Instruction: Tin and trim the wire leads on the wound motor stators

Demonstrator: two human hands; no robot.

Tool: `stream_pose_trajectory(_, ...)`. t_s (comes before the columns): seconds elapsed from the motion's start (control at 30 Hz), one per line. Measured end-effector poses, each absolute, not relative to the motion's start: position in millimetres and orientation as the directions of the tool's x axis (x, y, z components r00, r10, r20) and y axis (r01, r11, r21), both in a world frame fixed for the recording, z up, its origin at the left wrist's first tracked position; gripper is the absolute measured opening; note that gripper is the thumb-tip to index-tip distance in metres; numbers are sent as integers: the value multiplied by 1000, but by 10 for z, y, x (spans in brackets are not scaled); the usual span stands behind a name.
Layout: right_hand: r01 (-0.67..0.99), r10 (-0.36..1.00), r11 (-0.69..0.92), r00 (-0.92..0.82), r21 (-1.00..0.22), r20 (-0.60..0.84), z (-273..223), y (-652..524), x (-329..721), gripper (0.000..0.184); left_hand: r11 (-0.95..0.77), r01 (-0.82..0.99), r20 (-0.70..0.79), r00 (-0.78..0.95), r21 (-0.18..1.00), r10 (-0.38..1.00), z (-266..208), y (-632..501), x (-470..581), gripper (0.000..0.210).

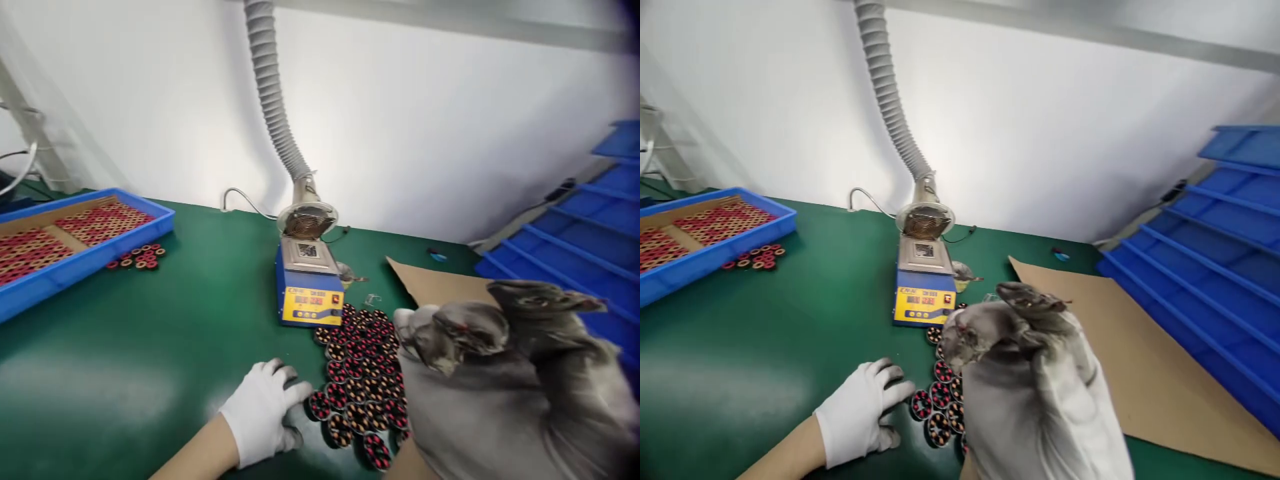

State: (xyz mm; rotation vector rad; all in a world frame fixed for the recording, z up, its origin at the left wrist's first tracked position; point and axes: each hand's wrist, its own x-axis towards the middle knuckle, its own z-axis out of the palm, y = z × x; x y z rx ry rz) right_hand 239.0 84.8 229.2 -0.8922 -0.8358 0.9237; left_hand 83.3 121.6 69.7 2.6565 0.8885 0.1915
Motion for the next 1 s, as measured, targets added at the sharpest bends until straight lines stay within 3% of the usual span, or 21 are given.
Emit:
stream_pose_trajectory(0.1, -439, 859, 435, 463, -786, 217, 2494, 856, 2330, 18, -785, 536, 12, 824, 312, 567, 730, 1257, 1094, 41)
stream_pose_trajectory(0.2, -435, 874, 408, 441, -803, 205, 2547, 883, 2316, 19, -776, 575, -7, 804, 258, 594, 769, 1251, 1175, 19)
stream_pose_trajectory(0.4, -430, 899, 399, 359, -810, 252, 2383, 993, 2345, 16, -813, 536, 49, 828, 228, 559, 660, 1210, 1050, 26)
stream_pose_trajectory(0.6, -436, 900, 416, 321, -798, 294, 2193, 1164, 2350, 13, -840, 538, 180, 821, 75, 542, 772, 1378, 922, 10)
stream_pose_trajectory(0.7, -354, 867, 428, 419, -832, 269, 2130, 1337, 2341, 14, -812, 584, 410, 737, 16, 537, 1250, 1550, 849, 18)
stream_pose_trajectory(0.77, -370, 891, 364, 404, -854, 205, 2115, 1451, 2314, 19, -808, 588, 672, 614, -39, 414, 1629, 1611, 828, 23)
stream_pose_trajectory(0.83, -478, 954, 266, 253, -837, 159, 2106, 1532, 2268, 23, -786, 608, 831, 492, -112, 262, 1924, 1625, 845, 21)
stream_pose_trajectory(0.93, -665, 985, 154, 45, -730, 167, 2049, 1600, 2215, 23, -769, 612, 889, 437, -181, 139, 2089, 1619, 923, 17)
stream_pose_trajectory(1.0, -706, 981, 153, 26, -691, 191, 1973, 1639, 2226, 27, -814, 578, 913, 361, -60, 190, 2049, 1622, 972, 15)
